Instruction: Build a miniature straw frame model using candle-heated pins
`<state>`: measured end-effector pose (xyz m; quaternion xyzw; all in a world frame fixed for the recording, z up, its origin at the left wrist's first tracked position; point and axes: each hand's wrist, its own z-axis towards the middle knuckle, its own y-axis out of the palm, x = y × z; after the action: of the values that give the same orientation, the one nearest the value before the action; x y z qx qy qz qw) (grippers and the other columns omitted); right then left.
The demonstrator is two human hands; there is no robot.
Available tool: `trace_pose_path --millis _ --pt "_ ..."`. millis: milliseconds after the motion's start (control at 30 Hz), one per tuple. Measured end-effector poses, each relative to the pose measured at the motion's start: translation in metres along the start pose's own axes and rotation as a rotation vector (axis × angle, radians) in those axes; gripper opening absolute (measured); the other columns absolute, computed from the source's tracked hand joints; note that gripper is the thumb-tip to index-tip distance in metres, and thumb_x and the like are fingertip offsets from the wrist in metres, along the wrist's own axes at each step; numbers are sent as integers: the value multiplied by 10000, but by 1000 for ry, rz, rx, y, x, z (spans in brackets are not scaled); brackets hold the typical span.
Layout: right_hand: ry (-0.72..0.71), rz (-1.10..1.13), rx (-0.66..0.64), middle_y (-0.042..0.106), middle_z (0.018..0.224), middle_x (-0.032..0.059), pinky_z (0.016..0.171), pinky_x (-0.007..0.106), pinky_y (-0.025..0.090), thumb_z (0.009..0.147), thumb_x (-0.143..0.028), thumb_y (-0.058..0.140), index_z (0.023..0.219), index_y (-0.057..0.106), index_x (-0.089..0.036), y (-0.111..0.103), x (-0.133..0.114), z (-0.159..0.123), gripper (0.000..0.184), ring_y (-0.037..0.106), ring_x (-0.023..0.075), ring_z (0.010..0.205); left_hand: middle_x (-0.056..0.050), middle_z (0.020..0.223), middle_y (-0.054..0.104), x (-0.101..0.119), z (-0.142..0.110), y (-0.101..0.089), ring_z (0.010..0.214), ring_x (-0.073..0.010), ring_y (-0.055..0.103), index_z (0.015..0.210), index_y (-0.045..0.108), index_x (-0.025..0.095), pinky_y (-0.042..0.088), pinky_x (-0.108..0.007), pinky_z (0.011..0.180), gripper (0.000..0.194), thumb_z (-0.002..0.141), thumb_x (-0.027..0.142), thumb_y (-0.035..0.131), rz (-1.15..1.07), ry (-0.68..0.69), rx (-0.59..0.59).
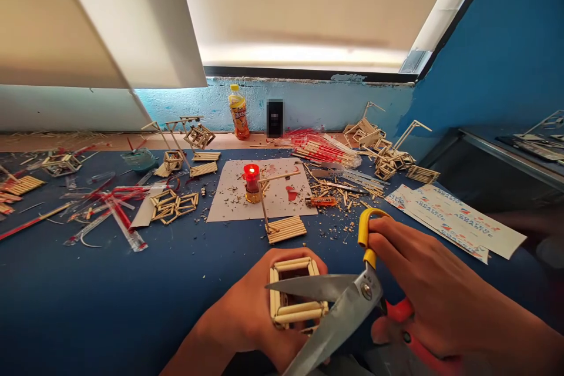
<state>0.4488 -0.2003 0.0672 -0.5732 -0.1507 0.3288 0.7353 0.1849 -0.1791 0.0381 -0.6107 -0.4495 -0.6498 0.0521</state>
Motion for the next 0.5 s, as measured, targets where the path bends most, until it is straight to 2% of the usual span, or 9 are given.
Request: trace_pose_path --millis 67,200,300,367,500 --pt "-11 -30 -4 565 917 62 629 356 527 642 -427 840 996 511 -209 0 1 0 531 553 225 756 33 667 677 2 2 0 525 -126 611 868 633 198 427 -165 436 612 347 191 953 -6 -40 14" --pt "-80 -84 0 575 894 76 660 387 532 675 -473 820 985 530 -199 2 1 -2 506 552 260 798 58 691 665 4 3 -2 573 -68 521 816 680 182 440 -139 517 583 289 87 909 31 -81 -9" --pt "-118 -135 18 601 886 86 646 388 507 713 -294 726 976 555 -201 2 2 -4 327 545 262 778 56 693 664 3 0 -4 587 -63 515 807 693 172 445 -135 543 530 324 74 890 16 -108 -20" --pt "-129 -181 53 601 843 74 599 375 469 692 -180 641 982 565 -202 1 4 -6 301 531 251 730 46 683 670 1 -3 -5 554 -88 567 814 671 182 437 -144 480 536 345 122 923 5 -122 5" --pt "-164 -218 167 598 766 39 565 326 437 782 -134 553 989 554 -191 -1 5 -7 215 530 202 651 19 662 711 -4 -3 -7 514 -145 652 892 621 200 463 -158 400 625 363 155 950 -29 -131 -52"
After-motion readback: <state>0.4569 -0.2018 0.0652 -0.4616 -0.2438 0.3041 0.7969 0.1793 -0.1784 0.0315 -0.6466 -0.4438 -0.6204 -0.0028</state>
